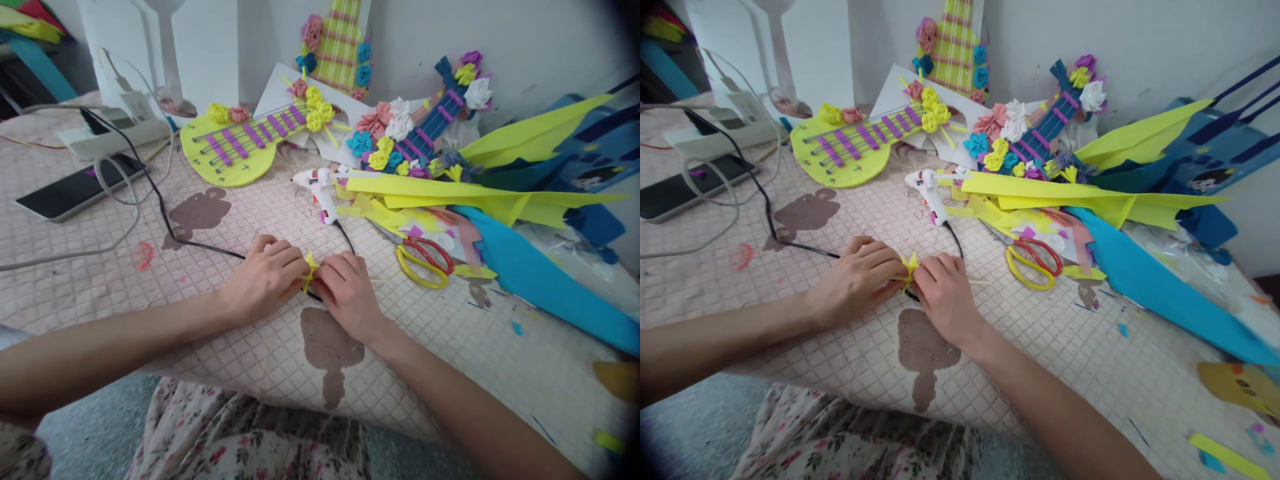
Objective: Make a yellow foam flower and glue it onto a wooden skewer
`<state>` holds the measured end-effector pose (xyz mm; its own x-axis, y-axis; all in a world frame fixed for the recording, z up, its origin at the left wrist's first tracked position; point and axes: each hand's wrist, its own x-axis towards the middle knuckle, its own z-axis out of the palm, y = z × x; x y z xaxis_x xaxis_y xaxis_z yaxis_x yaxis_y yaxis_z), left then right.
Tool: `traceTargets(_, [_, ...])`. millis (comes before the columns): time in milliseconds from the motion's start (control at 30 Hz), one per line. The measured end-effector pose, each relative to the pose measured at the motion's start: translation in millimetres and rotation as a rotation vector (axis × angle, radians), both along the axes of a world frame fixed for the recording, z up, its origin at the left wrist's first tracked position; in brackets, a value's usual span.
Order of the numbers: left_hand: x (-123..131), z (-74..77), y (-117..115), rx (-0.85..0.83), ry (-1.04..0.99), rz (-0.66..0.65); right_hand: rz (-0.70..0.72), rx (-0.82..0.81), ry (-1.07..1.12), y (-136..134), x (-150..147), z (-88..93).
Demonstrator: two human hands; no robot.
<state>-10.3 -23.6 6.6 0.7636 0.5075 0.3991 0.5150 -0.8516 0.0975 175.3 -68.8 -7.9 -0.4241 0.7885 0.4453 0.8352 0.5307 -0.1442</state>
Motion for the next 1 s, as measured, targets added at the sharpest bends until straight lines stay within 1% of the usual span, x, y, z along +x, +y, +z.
traceTargets(267, [0.2, 3.0, -1.2, 0.037, 0.041, -0.027, -0.013, -0.002, 0.035, -0.8, 0.0, -1.8])
traceTargets(367, [0.4, 3.6, -2.3, 0.058, 0.061, -0.022, -0.005, -0.004, 0.000, -0.8, -0.5, -0.7])
traceTargets(533, [1.2, 3.4, -2.8, 0.047, 0.026, -0.005, 0.011, -0.015, -0.066, -1.1, -1.4, 2.7])
traceTargets(767, [1.9, 1.8, -1.8, 0.062, 0.026, -0.015, -0.010, -0.003, -0.098, -1.7, -1.2, -0.2])
traceTargets(867, [1.4, 1.4, -1.9, 0.047, 0.046, -0.016, -0.016, -0.003, -0.087, -1.6, -1.5, -0.9])
traceTargets(1000, [0.4, 1.1, -2.1, 0.049, 0.055, -0.012, -0.011, 0.017, -0.019, -2.0, -2.0, -2.2])
